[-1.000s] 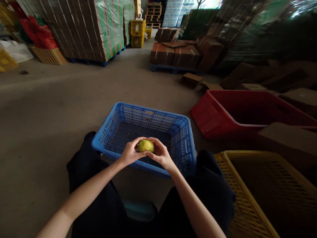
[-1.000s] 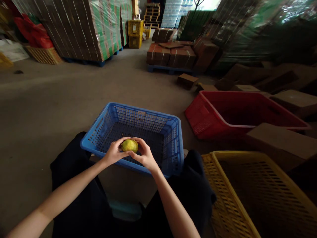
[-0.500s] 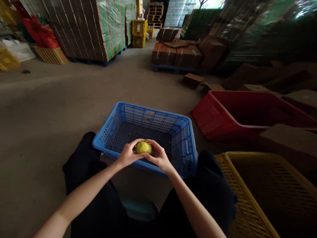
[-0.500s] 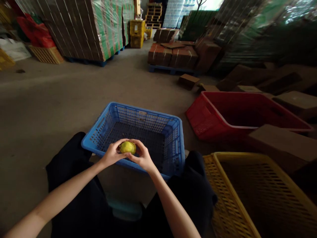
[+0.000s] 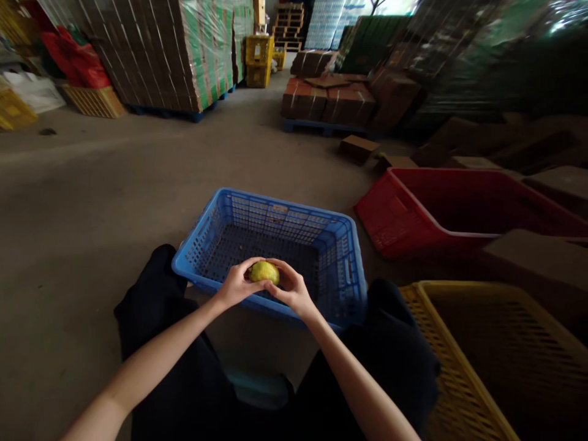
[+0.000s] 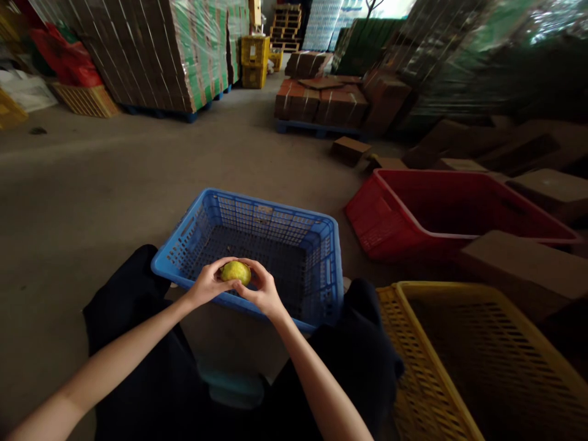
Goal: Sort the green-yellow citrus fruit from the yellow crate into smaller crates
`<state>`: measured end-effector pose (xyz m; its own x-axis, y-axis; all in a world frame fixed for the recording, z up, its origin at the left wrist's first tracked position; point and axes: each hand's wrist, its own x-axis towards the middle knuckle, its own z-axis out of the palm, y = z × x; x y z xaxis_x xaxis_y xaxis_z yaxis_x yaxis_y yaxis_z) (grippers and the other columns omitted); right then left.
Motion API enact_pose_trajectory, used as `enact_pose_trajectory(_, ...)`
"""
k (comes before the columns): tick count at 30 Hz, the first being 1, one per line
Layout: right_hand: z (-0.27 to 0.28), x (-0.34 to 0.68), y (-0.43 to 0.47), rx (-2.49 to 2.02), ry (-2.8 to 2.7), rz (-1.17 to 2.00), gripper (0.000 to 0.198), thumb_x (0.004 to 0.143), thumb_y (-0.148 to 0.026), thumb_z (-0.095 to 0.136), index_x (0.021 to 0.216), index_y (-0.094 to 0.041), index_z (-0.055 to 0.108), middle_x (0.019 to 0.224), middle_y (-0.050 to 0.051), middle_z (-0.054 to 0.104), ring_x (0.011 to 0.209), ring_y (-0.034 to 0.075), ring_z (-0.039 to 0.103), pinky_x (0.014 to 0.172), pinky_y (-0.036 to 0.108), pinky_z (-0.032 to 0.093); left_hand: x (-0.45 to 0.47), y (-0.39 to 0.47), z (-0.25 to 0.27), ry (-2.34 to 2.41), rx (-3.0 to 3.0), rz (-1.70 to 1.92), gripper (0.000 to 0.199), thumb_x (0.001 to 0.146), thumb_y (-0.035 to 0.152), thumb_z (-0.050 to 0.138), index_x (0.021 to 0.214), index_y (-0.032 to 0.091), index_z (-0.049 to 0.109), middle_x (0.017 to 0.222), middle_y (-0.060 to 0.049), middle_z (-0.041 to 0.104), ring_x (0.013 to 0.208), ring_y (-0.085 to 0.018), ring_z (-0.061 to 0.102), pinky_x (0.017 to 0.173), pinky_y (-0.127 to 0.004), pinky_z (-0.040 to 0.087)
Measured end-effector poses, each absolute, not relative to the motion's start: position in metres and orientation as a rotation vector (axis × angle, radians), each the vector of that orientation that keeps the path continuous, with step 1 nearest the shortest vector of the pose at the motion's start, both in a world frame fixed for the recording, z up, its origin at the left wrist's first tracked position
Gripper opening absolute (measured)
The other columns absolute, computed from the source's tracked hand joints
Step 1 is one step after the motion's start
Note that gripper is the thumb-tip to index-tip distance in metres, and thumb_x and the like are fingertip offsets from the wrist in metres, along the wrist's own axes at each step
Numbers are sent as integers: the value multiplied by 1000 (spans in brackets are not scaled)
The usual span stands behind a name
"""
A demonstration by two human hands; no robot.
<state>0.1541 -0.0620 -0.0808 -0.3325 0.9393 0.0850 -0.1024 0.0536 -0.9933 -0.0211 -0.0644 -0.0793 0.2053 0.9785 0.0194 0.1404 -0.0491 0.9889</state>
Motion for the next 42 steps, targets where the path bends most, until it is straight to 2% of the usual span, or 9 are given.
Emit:
enact_pose_trajectory(8, -77, 158, -60, -910, -1307, 1449, 52, 66, -32, 82, 113, -24, 63, 110, 6, 67, 100, 23, 64, 90, 38, 53, -12, -56, -72, 1112, 1436, 997, 59, 68, 46, 77, 115, 13, 61, 107, -11, 69, 98, -25, 66, 84, -31, 54)
enact_pose_trajectory(16, -66, 167, -54, -789, -1164, 1510, 41, 66, -28, 81, 106, -25, 69, 114, 5, 68, 104, 23, 62, 95, 37, 48, 1, -56, -62, 1048, 1454, 1095, 57, 68, 42, 78, 116, 18, 61, 114, -9, 68, 103, -24, 65, 86, -31, 54)
enact_pose_trajectory(22, -67, 176, -43, -885, -649, 1693, 21, 74, -38, 70, 88, -23, 70, 89, 3, 72, 80, 17, 65, 76, 31, 54, 1, -53, -54, 1021, 1423, 1228, 57, 65, 41, 81, 113, 19, 62, 120, -11, 65, 105, -24, 64, 87, -33, 55)
enact_pose_trajectory(27, -71, 170, -43, -862, -756, 2132, 47, 78, -61, 58, 83, -16, 71, 67, 5, 69, 59, 16, 64, 56, 28, 53, -4, -50, -51, 922, 1482, 1204, 58, 62, 38, 84, 114, 21, 63, 126, -11, 61, 115, -25, 58, 92, -34, 52)
enact_pose_trajectory(30, -74, 167, -47, -845, -839, 2060, 48, 76, -61, 63, 83, -14, 72, 66, 5, 69, 54, 15, 63, 52, 26, 52, -6, -47, -49, 880, 1445, 1067, 47, 67, 38, 80, 109, 21, 67, 127, -11, 62, 119, -26, 56, 97, -36, 48)
enact_pose_trajectory(33, -76, 166, -48, -912, -929, 1906, 43, 70, -53, 74, 85, -13, 73, 76, 8, 73, 61, 17, 67, 61, 30, 57, -7, -42, -46, 937, 1307, 989, 42, 68, 40, 78, 103, 20, 70, 124, -10, 65, 116, -26, 58, 98, -38, 47)
enact_pose_trajectory(36, -76, 166, -49, -966, -1027, 1723, 47, 65, -49, 80, 98, -15, 72, 94, 9, 75, 82, 24, 71, 78, 40, 58, -9, -40, -44, 999, 1139, 975, 51, 66, 43, 79, 110, 18, 68, 114, -10, 69, 109, -26, 62, 95, -38, 49)
enact_pose_trajectory(39, -75, 167, -49, -976, -1157, 1526, 56, 61, -43, 84, 110, -19, 69, 108, 8, 73, 102, 29, 67, 92, 47, 54, -11, -41, -44, 1031, 961, 946, 58, 64, 46, 80, 112, 17, 66, 111, -11, 69, 105, -25, 63, 90, -37, 52)
enact_pose_trajectory(42, -74, 170, -51, -989, -1289, 1380, 62, 63, -40, 84, 119, -19, 65, 119, 10, 69, 108, 31, 65, 94, 48, 53, -13, -42, -45, 1018, 857, 900, 58, 62, 50, 81, 107, 16, 67, 111, -11, 68, 104, -26, 64, 87, -38, 54)
